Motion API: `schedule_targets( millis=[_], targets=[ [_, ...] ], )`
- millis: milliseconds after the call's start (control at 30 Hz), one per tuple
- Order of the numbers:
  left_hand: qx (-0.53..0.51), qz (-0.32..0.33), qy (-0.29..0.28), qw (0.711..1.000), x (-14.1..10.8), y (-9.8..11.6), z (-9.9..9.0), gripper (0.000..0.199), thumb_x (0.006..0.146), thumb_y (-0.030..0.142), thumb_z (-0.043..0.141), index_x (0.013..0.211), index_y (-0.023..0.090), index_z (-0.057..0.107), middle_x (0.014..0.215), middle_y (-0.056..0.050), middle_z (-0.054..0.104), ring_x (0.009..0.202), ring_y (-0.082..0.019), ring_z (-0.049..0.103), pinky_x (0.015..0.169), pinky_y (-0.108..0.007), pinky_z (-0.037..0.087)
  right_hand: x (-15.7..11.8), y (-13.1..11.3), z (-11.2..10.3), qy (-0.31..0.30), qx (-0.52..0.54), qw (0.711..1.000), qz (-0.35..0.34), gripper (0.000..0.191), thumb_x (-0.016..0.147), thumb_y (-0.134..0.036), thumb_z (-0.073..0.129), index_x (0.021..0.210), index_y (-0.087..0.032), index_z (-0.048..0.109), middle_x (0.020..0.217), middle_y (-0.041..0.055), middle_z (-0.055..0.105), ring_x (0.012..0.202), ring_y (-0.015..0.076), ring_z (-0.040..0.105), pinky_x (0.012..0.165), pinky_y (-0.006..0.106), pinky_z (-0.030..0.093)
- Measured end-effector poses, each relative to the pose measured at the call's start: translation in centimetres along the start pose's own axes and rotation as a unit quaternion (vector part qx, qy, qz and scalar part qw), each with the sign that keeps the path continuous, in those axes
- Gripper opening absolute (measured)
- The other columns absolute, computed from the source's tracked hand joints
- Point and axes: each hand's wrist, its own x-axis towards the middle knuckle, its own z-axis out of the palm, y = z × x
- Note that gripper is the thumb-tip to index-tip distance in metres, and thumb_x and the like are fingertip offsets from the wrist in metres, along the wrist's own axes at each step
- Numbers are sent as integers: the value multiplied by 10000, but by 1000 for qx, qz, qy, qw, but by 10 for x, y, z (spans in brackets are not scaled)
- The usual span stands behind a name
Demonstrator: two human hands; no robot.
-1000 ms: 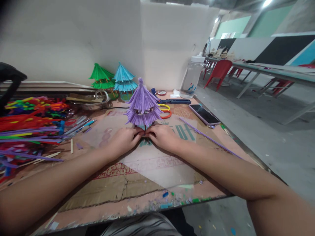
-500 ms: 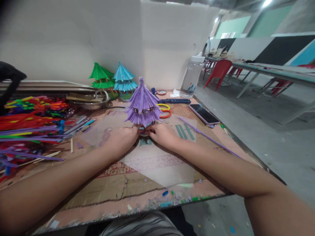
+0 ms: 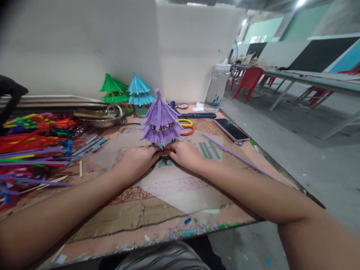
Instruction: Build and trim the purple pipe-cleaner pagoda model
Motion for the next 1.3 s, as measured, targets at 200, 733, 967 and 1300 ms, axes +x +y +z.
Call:
schedule_targets(
  millis=[200, 733, 967, 1300],
  targets=[
    [8, 57, 12, 998, -1, 0, 1, 207, 961, 218, 467, 933, 134, 654, 757, -110, 708, 685, -223, 694, 600, -290, 462, 0, 2, 1, 7, 0, 1000, 1, 238, 903, -324, 593, 1048, -272, 774, 853, 34, 772, 731, 186, 655, 602, 261, 357],
    [-78, 32, -7, 996, 5, -7, 14, 267, 965, 255, 457, 1011, 201, 715, 784, -90, 729, 695, -223, 690, 651, -302, 479, -5, 3, -1, 10, -106, 994, -15, 295, 946, -316, 495, 1077, -212, 738, 897, 92, 765, 749, 220, 676, 626, 289, 371],
    [-125, -25, -7, 992, 7, -5, 11, 304, 977, 366, 453, 1089, 194, 676, 869, -102, 752, 768, -260, 715, 665, -316, 489, -9, 4, -1, 4, -108, 992, -60, 282, 946, -340, 486, 1049, -205, 711, 869, 85, 750, 734, 212, 663, 629, 288, 357],
    [-173, -42, -20, 984, 12, -1, 9, 292, 952, 369, 502, 1042, 205, 726, 894, -97, 764, 798, -246, 712, 692, -298, 479, -12, 3, 1, 23, -162, 977, -134, 296, 950, -281, 441, 1020, -144, 694, 798, 109, 723, 711, 212, 636, 627, 298, 343]
  ],
)
